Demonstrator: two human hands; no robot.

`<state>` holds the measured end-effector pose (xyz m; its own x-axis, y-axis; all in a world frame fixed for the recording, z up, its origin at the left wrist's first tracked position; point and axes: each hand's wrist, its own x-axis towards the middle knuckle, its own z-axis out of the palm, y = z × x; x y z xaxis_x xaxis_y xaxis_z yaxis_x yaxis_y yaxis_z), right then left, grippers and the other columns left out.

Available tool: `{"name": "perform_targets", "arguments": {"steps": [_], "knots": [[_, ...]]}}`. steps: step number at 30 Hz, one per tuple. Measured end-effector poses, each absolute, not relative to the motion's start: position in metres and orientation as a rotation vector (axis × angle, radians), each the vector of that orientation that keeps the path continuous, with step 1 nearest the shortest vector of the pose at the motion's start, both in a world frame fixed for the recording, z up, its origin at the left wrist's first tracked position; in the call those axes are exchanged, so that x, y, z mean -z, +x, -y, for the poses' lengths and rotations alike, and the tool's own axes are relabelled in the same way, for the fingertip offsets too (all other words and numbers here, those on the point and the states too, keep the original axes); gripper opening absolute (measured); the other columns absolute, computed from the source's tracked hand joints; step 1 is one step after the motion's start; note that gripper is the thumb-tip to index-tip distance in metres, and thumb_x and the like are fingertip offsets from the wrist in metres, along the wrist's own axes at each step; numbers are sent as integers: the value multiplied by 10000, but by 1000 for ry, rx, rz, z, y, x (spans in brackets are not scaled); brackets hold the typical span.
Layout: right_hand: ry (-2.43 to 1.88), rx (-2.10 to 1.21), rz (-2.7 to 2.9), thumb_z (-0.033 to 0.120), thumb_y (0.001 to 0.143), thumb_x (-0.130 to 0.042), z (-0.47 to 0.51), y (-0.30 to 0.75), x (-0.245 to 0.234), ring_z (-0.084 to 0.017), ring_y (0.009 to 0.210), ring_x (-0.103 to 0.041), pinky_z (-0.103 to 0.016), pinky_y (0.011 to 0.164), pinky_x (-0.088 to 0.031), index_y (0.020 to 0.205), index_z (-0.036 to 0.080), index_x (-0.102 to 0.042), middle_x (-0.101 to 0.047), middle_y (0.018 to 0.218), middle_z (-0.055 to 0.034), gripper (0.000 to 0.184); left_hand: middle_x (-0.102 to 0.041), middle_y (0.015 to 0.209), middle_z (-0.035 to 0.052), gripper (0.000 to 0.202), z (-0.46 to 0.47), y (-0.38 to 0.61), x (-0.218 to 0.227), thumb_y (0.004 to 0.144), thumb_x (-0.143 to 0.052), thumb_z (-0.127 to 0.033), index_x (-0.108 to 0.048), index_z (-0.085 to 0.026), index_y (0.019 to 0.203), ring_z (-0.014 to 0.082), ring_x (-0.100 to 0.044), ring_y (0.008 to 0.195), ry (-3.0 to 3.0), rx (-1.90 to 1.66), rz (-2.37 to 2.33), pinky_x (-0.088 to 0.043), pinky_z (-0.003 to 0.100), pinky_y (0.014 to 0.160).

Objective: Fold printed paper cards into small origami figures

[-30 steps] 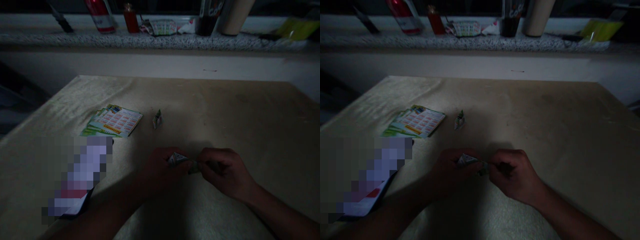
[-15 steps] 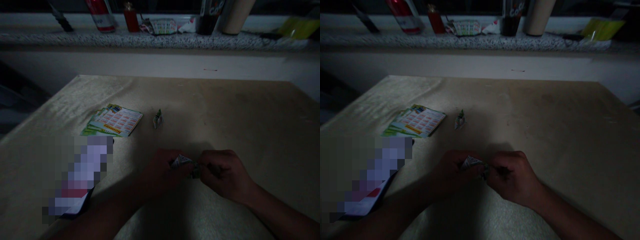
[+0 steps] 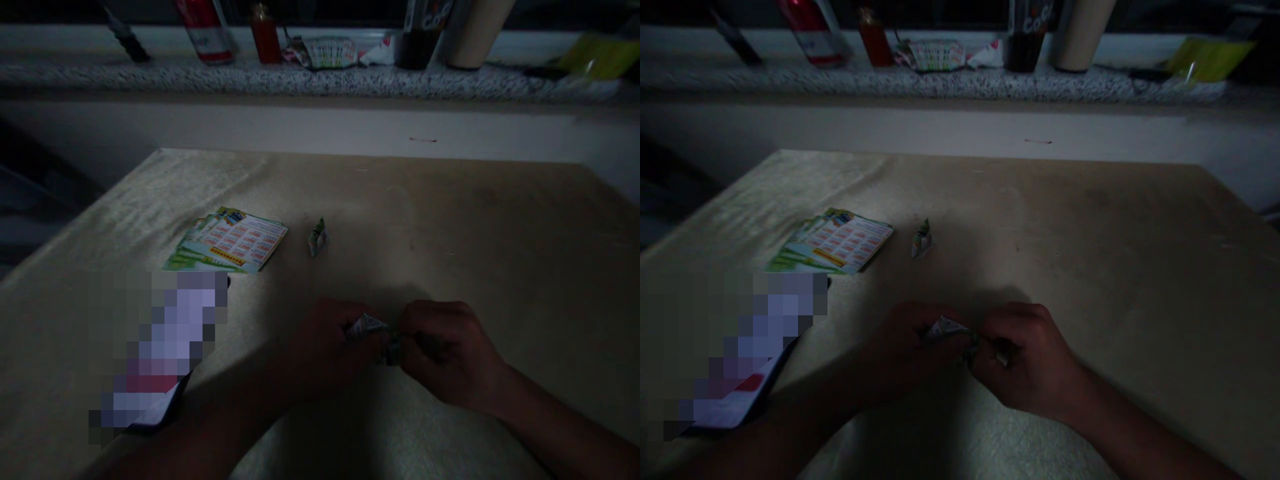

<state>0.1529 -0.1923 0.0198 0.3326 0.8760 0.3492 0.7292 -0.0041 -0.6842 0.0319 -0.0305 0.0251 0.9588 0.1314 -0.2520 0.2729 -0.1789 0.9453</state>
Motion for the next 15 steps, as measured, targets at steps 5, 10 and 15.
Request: {"name": "perform_targets", "arguments": {"steps": [5,10,15], "knots": [[-1766,-294,1426,88,740,-517,191,152,-19,-58,433,-378,-212,440,-269,557,172,-482,-411,496,55,204,-530,613,-32,228,30,33,-26,848,-643,-318,-700,-119,753,92,-441,577,1740,163,-325,-334,204,529],[-1816,-294,1366,110,761,-529,192,156,-16,-59,429,-377,-204,426,-263,535,176,-464,-401,489,56,244,-534,609,-37,257,28,35,-24,869,-635,-362,-675,-133,762,91,-451,556,1774,190,-338,-327,202,502],[-1917,-251,1353,132,824,-521,195,166,-15,-106,491,-474,-230,481,-349,587,175,-535,-490,525,21,242,-709,957,44,339,17,33,-20,866,-644,-339,-622,-159,1151,168,-651,807,1857,-34,-302,-503,279,709]]}}
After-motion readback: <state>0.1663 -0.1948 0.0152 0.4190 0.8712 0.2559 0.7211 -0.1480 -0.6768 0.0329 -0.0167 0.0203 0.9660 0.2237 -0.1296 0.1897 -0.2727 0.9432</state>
